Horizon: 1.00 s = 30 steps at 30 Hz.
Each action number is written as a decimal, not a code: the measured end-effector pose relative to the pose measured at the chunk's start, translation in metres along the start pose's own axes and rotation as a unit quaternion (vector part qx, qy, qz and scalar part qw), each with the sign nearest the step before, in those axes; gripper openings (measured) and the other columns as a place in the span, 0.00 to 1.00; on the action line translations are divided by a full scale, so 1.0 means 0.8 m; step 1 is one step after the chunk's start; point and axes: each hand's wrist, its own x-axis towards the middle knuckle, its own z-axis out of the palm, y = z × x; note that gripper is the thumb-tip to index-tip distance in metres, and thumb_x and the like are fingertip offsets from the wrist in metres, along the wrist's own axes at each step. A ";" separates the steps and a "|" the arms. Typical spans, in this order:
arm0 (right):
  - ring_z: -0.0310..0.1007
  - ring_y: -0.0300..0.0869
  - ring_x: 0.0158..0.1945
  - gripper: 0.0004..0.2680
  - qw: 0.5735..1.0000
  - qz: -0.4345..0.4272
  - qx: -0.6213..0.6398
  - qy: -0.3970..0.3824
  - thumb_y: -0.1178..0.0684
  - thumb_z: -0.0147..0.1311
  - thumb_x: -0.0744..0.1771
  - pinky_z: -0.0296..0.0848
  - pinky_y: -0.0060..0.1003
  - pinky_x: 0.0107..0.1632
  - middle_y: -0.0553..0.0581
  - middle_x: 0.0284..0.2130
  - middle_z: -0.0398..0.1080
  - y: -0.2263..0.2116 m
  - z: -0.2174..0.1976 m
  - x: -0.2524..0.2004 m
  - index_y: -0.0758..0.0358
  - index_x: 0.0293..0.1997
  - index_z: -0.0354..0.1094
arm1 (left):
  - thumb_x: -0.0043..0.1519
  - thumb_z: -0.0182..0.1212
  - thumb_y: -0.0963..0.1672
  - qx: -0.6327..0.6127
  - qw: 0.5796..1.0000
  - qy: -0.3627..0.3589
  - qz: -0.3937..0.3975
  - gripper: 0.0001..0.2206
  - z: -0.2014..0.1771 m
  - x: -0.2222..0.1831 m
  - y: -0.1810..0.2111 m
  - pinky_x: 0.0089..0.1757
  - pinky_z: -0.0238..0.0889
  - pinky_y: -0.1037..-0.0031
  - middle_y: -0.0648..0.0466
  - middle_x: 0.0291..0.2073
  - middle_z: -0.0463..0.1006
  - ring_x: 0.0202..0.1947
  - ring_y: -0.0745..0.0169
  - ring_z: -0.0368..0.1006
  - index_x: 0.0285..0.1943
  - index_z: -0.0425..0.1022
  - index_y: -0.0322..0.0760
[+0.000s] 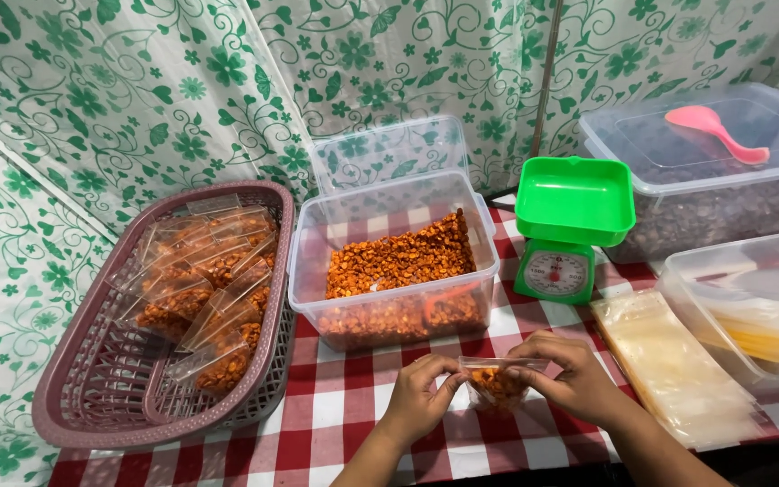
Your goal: Packaging small snacks into plastic bags, weighing them on a scale, and placing them in a basket.
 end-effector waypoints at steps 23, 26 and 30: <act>0.83 0.41 0.34 0.06 0.912 0.121 -0.264 -0.291 0.42 0.58 0.65 0.75 0.37 0.37 0.44 0.30 0.82 0.001 -0.026 0.052 0.46 0.33 0.77 | 0.64 0.62 0.41 0.153 0.986 -0.061 0.033 0.08 -0.065 -0.035 -0.012 0.47 0.74 0.66 0.51 0.46 0.82 0.45 0.55 0.78 0.51 0.78 0.40; 0.84 0.40 0.36 0.03 0.833 0.117 -0.361 -0.401 0.45 0.56 0.63 0.76 0.39 0.39 0.43 0.32 0.82 0.001 -0.020 0.070 0.43 0.33 0.74 | 0.62 0.62 0.38 0.149 0.987 -0.037 0.054 0.11 -0.114 -0.064 -0.002 0.48 0.73 0.68 0.53 0.47 0.84 0.46 0.54 0.81 0.53 0.78 0.40; 0.84 0.36 0.42 0.05 0.695 0.140 -0.491 -0.507 0.47 0.54 0.62 0.78 0.38 0.46 0.39 0.33 0.82 -0.051 0.002 0.131 0.35 0.37 0.74 | 0.62 0.68 0.39 0.142 0.988 0.030 0.053 0.11 -0.191 -0.094 0.049 0.48 0.74 0.70 0.54 0.45 0.85 0.42 0.58 0.83 0.52 0.80 0.39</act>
